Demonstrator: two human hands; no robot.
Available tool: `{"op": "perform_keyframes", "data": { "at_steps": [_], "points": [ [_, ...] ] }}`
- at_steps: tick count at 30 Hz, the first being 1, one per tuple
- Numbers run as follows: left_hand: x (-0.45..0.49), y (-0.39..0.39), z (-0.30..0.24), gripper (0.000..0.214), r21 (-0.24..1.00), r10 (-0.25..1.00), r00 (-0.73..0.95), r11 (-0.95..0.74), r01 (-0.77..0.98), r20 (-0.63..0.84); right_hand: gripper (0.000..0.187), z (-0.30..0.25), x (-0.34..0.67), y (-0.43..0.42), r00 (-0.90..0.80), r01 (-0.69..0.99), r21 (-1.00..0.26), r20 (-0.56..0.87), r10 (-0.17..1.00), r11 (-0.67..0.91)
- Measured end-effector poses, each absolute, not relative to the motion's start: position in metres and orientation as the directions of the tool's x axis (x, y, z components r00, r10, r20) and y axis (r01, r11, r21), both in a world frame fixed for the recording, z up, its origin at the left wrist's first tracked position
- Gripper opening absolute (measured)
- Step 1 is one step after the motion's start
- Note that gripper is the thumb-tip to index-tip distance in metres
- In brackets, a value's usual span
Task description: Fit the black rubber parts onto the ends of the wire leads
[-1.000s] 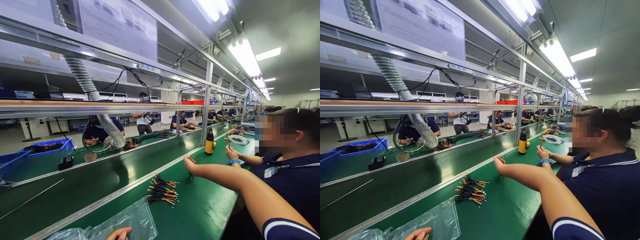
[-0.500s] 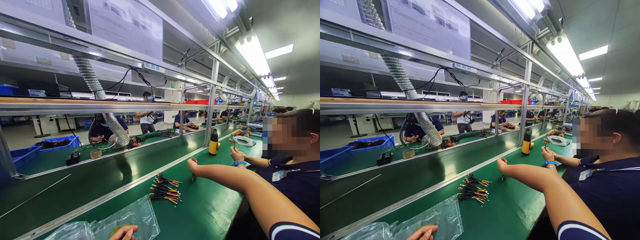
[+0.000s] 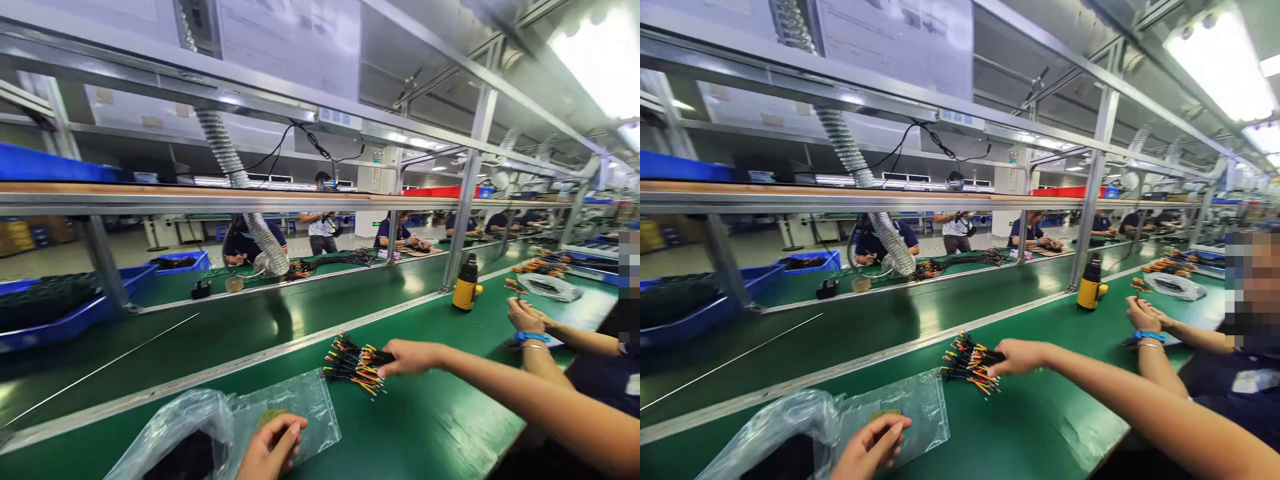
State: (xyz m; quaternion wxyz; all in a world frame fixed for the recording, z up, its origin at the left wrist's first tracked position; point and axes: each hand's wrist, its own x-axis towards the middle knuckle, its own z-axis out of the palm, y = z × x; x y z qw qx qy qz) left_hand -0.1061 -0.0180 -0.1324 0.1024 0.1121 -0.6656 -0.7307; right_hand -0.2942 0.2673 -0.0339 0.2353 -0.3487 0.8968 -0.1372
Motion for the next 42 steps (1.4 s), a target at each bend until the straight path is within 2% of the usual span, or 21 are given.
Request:
{"op": "perform_keyframes", "data": {
  "at_steps": [2, 4, 5, 7, 9, 11, 13, 14, 15, 16, 19, 21, 23, 25, 28, 31, 33, 35, 38, 40, 42],
  "points": [
    [-0.103, -0.009, -0.133, 0.049, 0.996, -0.270, -0.963, -0.075, 0.040, 0.018, 0.033, -0.053, -0.256, 0.249, -0.570, -0.540, -0.543, -0.326, -0.754, 0.643],
    [-0.099, -0.001, -0.135, 0.061, 0.986, -0.181, -0.980, -0.129, 0.105, 0.080, 0.037, -0.079, -0.219, 0.226, -0.508, -0.488, -0.646, -0.336, -0.793, 0.586],
    [-0.098, 0.003, -0.136, 0.071, 0.973, -0.115, -0.986, -0.186, 0.137, 0.117, 0.040, -0.092, -0.203, 0.213, -0.492, -0.413, -0.714, -0.347, -0.799, 0.565],
    [-0.095, 0.009, -0.137, 0.081, 0.937, -0.010, -0.984, -0.301, 0.175, 0.180, 0.039, -0.114, -0.180, 0.188, -0.455, -0.122, -0.855, -0.404, -0.794, 0.505],
    [-0.094, 0.011, -0.135, 0.066, 0.917, 0.022, -0.984, -0.367, 0.156, 0.176, 0.035, -0.128, -0.168, 0.166, -0.422, -0.020, -0.888, -0.409, -0.809, 0.460],
    [-0.093, 0.007, -0.131, 0.043, 0.926, 0.014, -0.990, -0.357, 0.125, 0.139, 0.029, -0.132, -0.166, 0.154, -0.408, -0.046, -0.897, -0.385, -0.828, 0.440],
    [-0.092, 0.000, -0.125, 0.035, 0.952, -0.010, -0.992, -0.281, 0.122, 0.124, 0.024, -0.131, -0.168, 0.152, -0.408, -0.074, -0.907, -0.353, -0.842, 0.416],
    [-0.092, -0.005, -0.121, 0.034, 0.963, -0.053, -0.989, -0.227, 0.143, 0.135, 0.024, -0.131, -0.170, 0.154, -0.432, -0.151, -0.900, -0.313, -0.846, 0.410],
    [-0.092, -0.011, -0.117, 0.034, 0.970, -0.123, -0.981, -0.172, 0.169, 0.149, 0.025, -0.133, -0.171, 0.158, -0.468, -0.292, -0.856, -0.261, -0.844, 0.426],
    [-0.092, -0.016, -0.114, 0.034, 0.973, -0.210, -0.965, -0.129, 0.190, 0.160, 0.028, -0.137, -0.171, 0.161, -0.505, -0.461, -0.758, -0.203, -0.839, 0.461],
    [-0.092, -0.028, -0.107, 0.027, 0.976, -0.417, -0.902, -0.118, 0.181, 0.117, 0.029, -0.164, -0.168, 0.168, -0.539, -0.797, -0.285, -0.059, -0.840, 0.532],
    [-0.092, -0.028, -0.106, 0.025, 0.978, -0.420, -0.905, -0.148, 0.146, 0.071, 0.020, -0.188, -0.164, 0.170, -0.459, -0.888, -0.065, 0.082, -0.885, 0.455],
    [-0.093, -0.023, -0.107, 0.024, 0.983, -0.361, -0.931, -0.143, 0.114, 0.055, 0.012, -0.204, -0.160, 0.171, -0.303, -0.933, 0.104, 0.291, -0.907, 0.345],
    [-0.094, -0.016, -0.111, 0.024, 0.991, -0.300, -0.952, -0.103, 0.089, 0.054, 0.017, -0.209, -0.157, 0.171, -0.202, -0.941, 0.161, 0.436, -0.877, 0.297],
    [-0.095, -0.009, -0.117, 0.021, 0.998, -0.253, -0.965, -0.010, 0.067, 0.062, 0.024, -0.197, -0.155, 0.171, -0.206, -0.956, 0.069, 0.529, -0.823, 0.283],
    [-0.095, -0.010, -0.119, 0.020, 0.996, -0.271, -0.959, 0.068, 0.062, 0.078, 0.035, -0.179, -0.156, 0.172, -0.231, -0.964, -0.031, 0.589, -0.775, 0.264],
    [-0.094, -0.013, -0.115, 0.025, 0.994, -0.297, -0.951, 0.084, 0.065, 0.087, 0.034, -0.169, -0.160, 0.173, -0.264, -0.961, -0.088, 0.581, -0.770, 0.263],
    [-0.092, -0.014, -0.111, 0.032, 0.995, -0.299, -0.950, 0.070, 0.071, 0.088, 0.026, -0.158, -0.165, 0.172, -0.354, -0.935, -0.186, 0.480, -0.802, 0.302],
    [-0.089, -0.012, -0.110, 0.039, 0.994, -0.230, -0.967, 0.004, 0.112, 0.110, 0.013, -0.135, -0.173, 0.165, -0.525, -0.794, -0.459, 0.190, -0.829, 0.398],
    [-0.089, -0.011, -0.116, 0.045, 0.988, -0.205, -0.971, -0.069, 0.140, 0.123, 0.014, -0.117, -0.178, 0.159, -0.528, -0.652, -0.652, 0.024, -0.849, 0.387],
    [-0.093, -0.012, -0.124, 0.048, 0.982, -0.254, -0.963, -0.137, 0.130, 0.092, 0.023, -0.101, -0.181, 0.155, -0.462, -0.559, -0.757, -0.053, -0.885, 0.337]
  ]
}}
